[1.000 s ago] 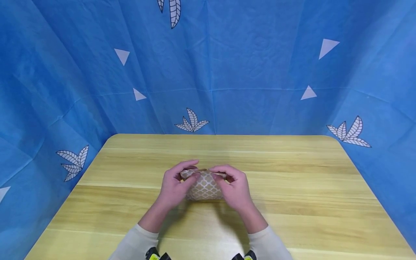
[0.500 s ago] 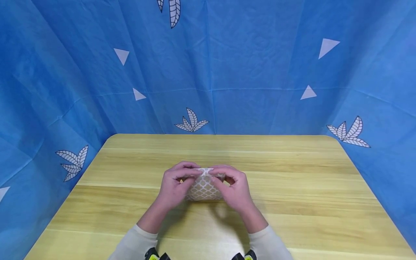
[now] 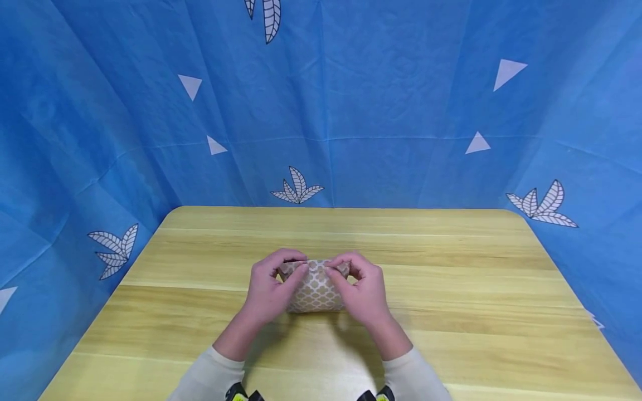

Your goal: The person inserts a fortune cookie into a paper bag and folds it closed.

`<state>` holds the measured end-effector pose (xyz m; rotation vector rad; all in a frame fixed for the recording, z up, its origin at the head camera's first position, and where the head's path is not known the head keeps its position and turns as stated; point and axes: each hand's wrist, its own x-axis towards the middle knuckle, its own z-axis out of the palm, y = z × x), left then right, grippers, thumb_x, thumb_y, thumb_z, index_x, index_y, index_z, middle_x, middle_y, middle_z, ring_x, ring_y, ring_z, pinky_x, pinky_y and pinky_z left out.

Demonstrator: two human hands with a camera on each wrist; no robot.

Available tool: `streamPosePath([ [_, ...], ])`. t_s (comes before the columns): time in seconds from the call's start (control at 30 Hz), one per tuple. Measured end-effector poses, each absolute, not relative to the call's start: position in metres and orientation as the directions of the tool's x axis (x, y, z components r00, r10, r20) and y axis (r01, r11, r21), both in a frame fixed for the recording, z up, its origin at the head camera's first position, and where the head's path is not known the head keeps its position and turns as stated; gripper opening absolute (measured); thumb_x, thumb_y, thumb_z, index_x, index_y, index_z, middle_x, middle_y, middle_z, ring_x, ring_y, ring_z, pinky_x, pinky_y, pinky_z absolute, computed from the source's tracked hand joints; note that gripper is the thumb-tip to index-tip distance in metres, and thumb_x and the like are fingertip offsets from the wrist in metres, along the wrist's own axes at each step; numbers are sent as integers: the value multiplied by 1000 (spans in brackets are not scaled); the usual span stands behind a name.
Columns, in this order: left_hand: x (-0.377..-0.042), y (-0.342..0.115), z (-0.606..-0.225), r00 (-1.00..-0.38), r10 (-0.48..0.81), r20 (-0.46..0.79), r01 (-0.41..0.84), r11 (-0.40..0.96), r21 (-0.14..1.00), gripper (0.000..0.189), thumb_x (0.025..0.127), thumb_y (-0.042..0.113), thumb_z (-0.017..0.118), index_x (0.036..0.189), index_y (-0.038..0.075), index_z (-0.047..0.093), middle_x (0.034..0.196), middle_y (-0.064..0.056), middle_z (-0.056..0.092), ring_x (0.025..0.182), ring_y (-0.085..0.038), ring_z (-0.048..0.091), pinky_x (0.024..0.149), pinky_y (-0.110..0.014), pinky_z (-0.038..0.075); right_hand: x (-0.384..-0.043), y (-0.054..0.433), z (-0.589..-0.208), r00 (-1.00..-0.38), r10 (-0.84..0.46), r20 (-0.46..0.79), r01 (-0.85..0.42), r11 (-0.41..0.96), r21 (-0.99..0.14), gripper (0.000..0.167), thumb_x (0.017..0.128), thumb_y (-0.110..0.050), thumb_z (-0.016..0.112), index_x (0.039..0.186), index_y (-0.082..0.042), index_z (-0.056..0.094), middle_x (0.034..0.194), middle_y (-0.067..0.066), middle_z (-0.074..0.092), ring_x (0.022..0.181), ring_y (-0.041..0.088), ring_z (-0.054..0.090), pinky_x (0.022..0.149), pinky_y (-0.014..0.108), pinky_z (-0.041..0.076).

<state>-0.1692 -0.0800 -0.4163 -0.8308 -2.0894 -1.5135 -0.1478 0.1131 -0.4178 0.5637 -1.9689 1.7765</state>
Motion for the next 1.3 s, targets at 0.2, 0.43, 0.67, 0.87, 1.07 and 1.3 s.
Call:
streamPosePath([
  [0.2,-167,-75,-415,-731,166,662,681,223,697,28,84,-3,77,109,5,67,94,-6,72,85,-23,69,79,-42,56,-138,109,-397,-836,9,549,-541,151,-827,27,80,18,71,98,9,55,89,20,70,74,17,65,58,23,46],
  [0.43,-154,-71,-392,-743,175,646,669,221,710,34,80,-14,74,110,-5,62,89,-15,71,82,-30,68,75,-41,55,-151,106,-409,-812,-16,583,-580,129,-804,29,79,19,73,101,7,57,90,17,71,83,17,68,64,23,54],
  [0.67,-162,-73,-409,-761,167,627,649,212,731,33,87,-1,75,117,6,63,93,-3,73,84,-21,68,65,-33,52,-157,108,-416,-796,-31,604,-601,153,-784,28,83,8,76,101,-2,57,88,4,72,80,18,69,66,28,57],
  [0.87,-164,-76,-413,-778,158,609,629,212,748,34,88,3,75,119,10,61,94,2,74,88,-17,68,71,-34,53,-150,113,-405,-778,-14,628,-619,188,-763,31,79,17,74,98,4,54,83,11,72,75,17,68,67,24,53],
  [1.07,-164,-77,-412,-773,139,619,633,211,744,38,86,1,77,120,8,60,93,1,74,88,-19,68,68,-36,53,-141,125,-395,-772,28,635,-619,195,-761,30,76,23,71,97,10,52,80,20,69,75,17,68,75,25,54],
  [1.3,-164,-76,-409,-795,135,592,606,220,764,42,82,-7,77,119,1,59,91,-6,73,86,-23,68,69,-35,53,-148,142,-414,-781,44,623,-607,178,-774,32,77,19,74,99,7,54,82,15,71,77,16,68,77,25,54],
])
